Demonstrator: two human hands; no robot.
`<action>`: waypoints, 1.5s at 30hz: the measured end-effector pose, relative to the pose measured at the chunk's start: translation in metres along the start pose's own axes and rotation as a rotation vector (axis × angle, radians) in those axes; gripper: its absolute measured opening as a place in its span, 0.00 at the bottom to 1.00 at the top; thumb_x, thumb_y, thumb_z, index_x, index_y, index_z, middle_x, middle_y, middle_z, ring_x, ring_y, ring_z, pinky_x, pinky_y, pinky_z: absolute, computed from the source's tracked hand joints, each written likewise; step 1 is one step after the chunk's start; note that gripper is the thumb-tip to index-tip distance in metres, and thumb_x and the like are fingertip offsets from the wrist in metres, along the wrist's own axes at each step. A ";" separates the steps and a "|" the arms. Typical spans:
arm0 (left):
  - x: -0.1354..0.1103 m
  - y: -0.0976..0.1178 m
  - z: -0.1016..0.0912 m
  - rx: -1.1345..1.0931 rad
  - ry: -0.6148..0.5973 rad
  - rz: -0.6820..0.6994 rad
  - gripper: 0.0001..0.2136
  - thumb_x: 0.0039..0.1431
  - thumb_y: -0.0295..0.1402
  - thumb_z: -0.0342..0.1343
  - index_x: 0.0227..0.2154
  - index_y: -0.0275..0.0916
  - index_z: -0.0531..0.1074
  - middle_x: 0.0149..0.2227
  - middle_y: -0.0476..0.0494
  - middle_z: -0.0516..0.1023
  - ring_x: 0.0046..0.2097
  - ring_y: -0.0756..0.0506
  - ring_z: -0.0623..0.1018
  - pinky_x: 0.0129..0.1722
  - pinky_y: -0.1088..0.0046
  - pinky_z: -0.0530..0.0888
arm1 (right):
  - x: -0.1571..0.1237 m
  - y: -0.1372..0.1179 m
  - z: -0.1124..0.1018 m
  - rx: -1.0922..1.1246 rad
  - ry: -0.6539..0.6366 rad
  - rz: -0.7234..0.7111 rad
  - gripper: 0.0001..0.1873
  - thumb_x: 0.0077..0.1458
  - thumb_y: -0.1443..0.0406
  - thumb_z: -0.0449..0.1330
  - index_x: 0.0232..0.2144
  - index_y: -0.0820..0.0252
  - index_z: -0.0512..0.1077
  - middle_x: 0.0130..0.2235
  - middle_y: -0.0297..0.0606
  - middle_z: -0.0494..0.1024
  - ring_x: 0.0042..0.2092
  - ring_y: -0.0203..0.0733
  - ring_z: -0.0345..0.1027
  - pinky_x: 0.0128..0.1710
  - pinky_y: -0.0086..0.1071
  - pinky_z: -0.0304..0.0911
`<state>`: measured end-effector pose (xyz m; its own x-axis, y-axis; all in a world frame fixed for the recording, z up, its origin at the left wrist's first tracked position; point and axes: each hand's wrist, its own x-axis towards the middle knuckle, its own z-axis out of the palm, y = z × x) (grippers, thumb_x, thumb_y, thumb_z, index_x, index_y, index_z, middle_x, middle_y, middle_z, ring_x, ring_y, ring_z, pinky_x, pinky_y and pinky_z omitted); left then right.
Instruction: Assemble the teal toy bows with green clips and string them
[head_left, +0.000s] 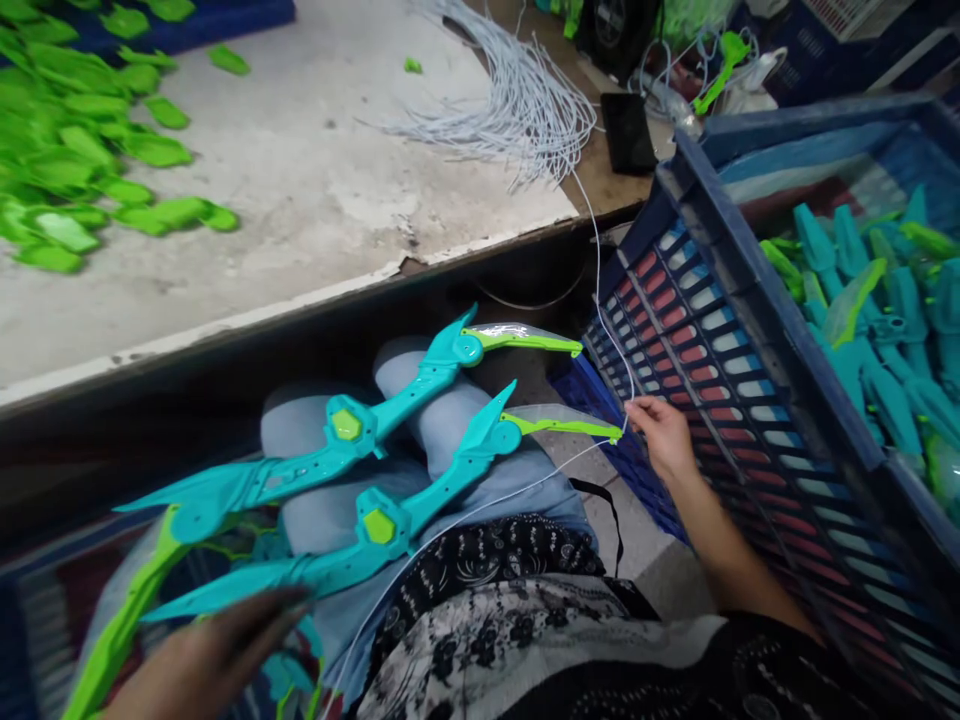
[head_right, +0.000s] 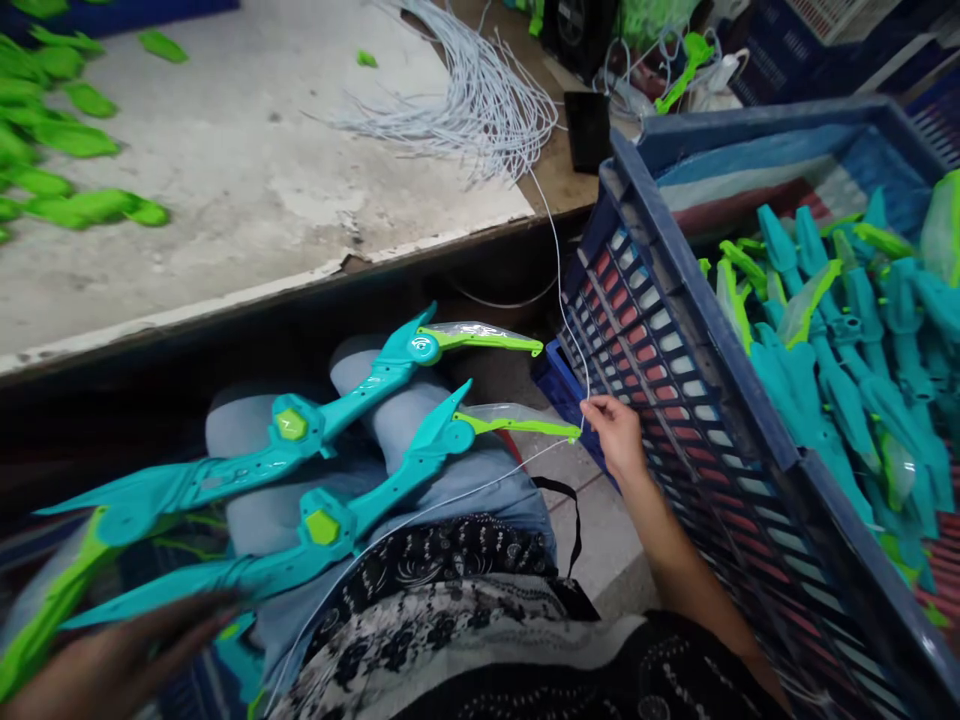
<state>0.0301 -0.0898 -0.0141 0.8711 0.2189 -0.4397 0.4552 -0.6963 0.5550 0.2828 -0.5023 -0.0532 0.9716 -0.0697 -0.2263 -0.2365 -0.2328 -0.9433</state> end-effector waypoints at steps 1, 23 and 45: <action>0.019 0.018 -0.002 -0.034 0.040 0.022 0.09 0.46 0.52 0.53 0.28 0.64 0.76 0.30 0.62 0.82 0.31 0.38 0.81 0.28 0.63 0.78 | 0.007 -0.006 0.005 0.064 0.002 -0.014 0.16 0.40 0.54 0.69 0.26 0.60 0.73 0.20 0.29 0.71 0.22 0.31 0.62 0.22 0.26 0.59; 0.228 0.188 0.102 -1.259 -0.679 -0.267 0.12 0.59 0.25 0.55 0.46 0.33 0.71 0.31 0.39 0.80 0.32 0.46 0.80 0.35 0.69 0.77 | 0.069 -0.024 0.074 0.078 -0.073 -0.256 0.14 0.47 0.55 0.64 0.29 0.59 0.72 0.26 0.32 0.76 0.29 0.37 0.72 0.33 0.32 0.71; 0.267 0.224 0.131 -1.295 -0.852 -0.108 0.05 0.59 0.28 0.58 0.31 0.31 0.75 0.30 0.39 0.80 0.33 0.49 0.79 0.40 0.72 0.75 | 0.062 -0.033 0.066 -0.489 -0.083 -0.646 0.08 0.58 0.62 0.57 0.28 0.55 0.73 0.32 0.36 0.77 0.38 0.42 0.71 0.41 0.36 0.67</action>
<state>0.3405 -0.2767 -0.0995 0.6710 -0.5246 -0.5240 0.7406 0.4404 0.5076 0.3514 -0.4349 -0.0520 0.9113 0.2915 0.2908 0.4110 -0.6012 -0.6853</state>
